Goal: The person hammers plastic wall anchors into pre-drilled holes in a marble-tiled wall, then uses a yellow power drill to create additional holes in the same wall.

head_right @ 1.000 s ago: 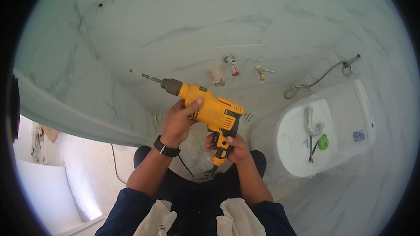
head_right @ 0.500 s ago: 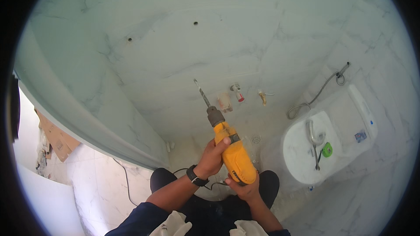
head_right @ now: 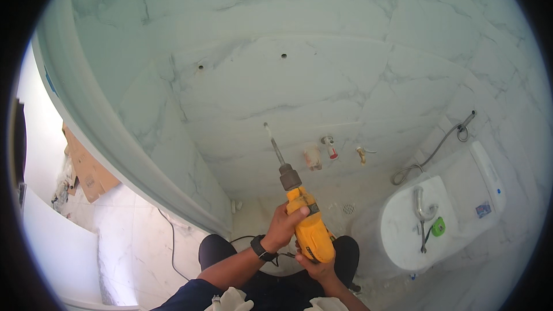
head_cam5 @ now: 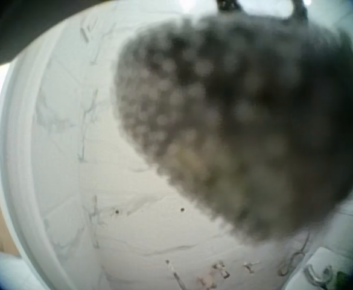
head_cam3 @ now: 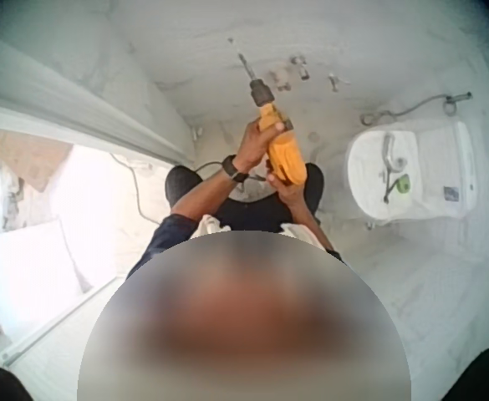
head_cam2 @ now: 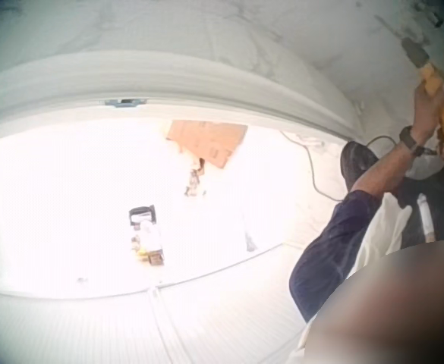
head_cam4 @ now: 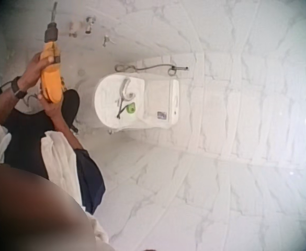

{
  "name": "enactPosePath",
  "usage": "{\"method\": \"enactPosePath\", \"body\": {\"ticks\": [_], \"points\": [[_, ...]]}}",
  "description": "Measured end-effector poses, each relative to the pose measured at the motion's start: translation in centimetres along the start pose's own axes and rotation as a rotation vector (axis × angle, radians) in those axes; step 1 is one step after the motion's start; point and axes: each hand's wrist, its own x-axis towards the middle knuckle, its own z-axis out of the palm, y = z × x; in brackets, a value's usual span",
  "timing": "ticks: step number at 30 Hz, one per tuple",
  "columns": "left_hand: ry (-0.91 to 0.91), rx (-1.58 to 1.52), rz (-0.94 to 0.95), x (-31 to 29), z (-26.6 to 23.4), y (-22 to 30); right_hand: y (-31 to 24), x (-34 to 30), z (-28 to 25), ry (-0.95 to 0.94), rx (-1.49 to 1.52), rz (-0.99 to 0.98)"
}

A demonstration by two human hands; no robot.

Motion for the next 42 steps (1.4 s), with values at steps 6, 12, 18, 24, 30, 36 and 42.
{"method": "enactPosePath", "body": {"ticks": [6, 12, 18, 24, 30, 36, 42], "points": [[-0.057, 0.123, 0.064, 0.4, 1.1, 1.7, -0.4, 0.2, 0.0, 0.006, 0.146, -0.061], [-0.179, 0.146, 0.145, 1.6, 4.9, 5.4, -3.7, 1.0, 0.1, 0.146, -0.008, -0.255], [-0.3, 0.034, 0.132, 5.8, 9.5, 11.3, -12.5, 4.2, -0.6, 0.277, -0.31, -0.341], [-0.233, -0.131, 0.094, 7.4, 12.4, 13.3, -18.8, 5.8, -0.1, 0.294, -0.319, -0.276], [-0.195, -0.16, 0.103, 8.5, 12.8, 13.1, -20.0, 6.5, -0.7, 0.261, -0.385, -0.267], [-0.163, -0.176, 0.084, 9.0, 13.0, 12.9, -20.1, 6.9, -1.0, 0.254, -0.381, -0.216], [-0.141, -0.168, 0.091, 9.3, 12.9, 12.6, -19.8, 7.4, -0.9, 0.267, -0.353, -0.279]]}}
